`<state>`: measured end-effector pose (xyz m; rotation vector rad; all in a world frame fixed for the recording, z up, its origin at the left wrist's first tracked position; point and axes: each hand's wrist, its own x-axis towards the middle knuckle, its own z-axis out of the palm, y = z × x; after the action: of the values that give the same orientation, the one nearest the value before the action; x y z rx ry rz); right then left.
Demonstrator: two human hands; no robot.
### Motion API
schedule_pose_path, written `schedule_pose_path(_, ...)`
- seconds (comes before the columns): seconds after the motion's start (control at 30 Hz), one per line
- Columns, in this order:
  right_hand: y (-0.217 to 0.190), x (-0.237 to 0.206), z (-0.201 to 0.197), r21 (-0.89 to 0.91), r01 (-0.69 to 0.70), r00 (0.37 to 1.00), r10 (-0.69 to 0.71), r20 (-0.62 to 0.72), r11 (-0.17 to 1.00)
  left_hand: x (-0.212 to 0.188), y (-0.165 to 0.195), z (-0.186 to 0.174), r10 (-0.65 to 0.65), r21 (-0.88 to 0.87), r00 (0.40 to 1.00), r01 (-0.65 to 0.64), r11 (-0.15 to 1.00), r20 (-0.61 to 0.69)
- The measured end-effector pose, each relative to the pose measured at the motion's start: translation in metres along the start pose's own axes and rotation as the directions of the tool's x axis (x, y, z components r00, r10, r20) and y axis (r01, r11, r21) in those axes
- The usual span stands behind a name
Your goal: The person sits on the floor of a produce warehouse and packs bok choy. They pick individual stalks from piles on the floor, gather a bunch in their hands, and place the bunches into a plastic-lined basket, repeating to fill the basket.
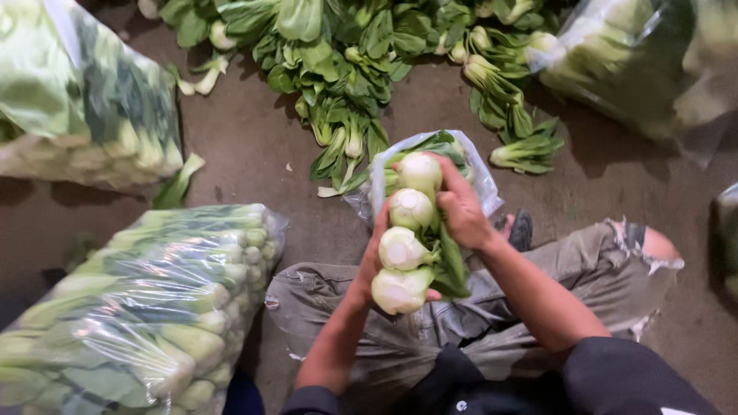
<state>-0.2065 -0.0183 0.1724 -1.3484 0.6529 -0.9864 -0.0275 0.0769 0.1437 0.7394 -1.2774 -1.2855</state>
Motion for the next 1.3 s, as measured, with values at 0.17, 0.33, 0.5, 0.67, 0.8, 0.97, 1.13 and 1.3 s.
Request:
schedule_pose_path(0.17, 0.005, -0.025, 0.009, 0.327, -0.008, 1.000, 0.008, 0.002, 0.945, -0.009, 0.002, 0.024, 0.001, 0.079, 0.998, 0.004, 0.997, -0.066)
schedule_pose_path(0.33, 0.010, -0.029, -0.013, 0.137, -0.014, 0.971, -0.020, 0.239, 0.990, -0.013, 0.007, 0.013, 0.063, -0.017, 0.998, -0.063, 0.998, 0.018)
schedule_pose_path(0.5, 0.016, -0.025, -0.023, 0.125, 0.018, 0.987, -0.037, 0.157, 0.992, -0.015, 0.015, 0.005, -0.003, 0.096, 0.984, -0.015, 0.995, 0.178)
schedule_pose_path(0.67, 0.022, -0.034, -0.002, 0.247, 0.028, 0.994, -0.055, 0.100, 0.969, -0.005, 0.021, 0.020, 0.023, 0.394, 0.999, -0.031, 0.919, 0.024)
schedule_pose_path(0.8, 0.028, -0.044, 0.014, 0.520, -0.035, 0.997, -0.006, 0.077, 0.854, 0.000, 0.026, 0.028, 0.220, 0.564, 0.975, -0.171, 0.808, -0.019)
schedule_pose_path(0.97, 0.046, -0.050, 0.035, 0.636, 0.064, 0.994, 0.004, -0.106, 0.769, 0.002, 0.016, 0.035, 0.240, 0.675, 0.971, -0.185, 0.714, 0.012)
schedule_pose_path(1.13, 0.053, -0.052, 0.037, 0.484, 0.227, 0.964, -0.123, -0.237, 0.845, -0.008, -0.012, 0.034, 0.225, 0.526, 0.972, -0.222, 0.821, 0.059)
schedule_pose_path(1.3, 0.042, -0.059, 0.038, 0.504, 0.014, 0.999, 0.013, -0.050, 0.863, -0.011, -0.037, 0.015, 0.171, 0.401, 0.978, -0.111, 0.909, -0.118)
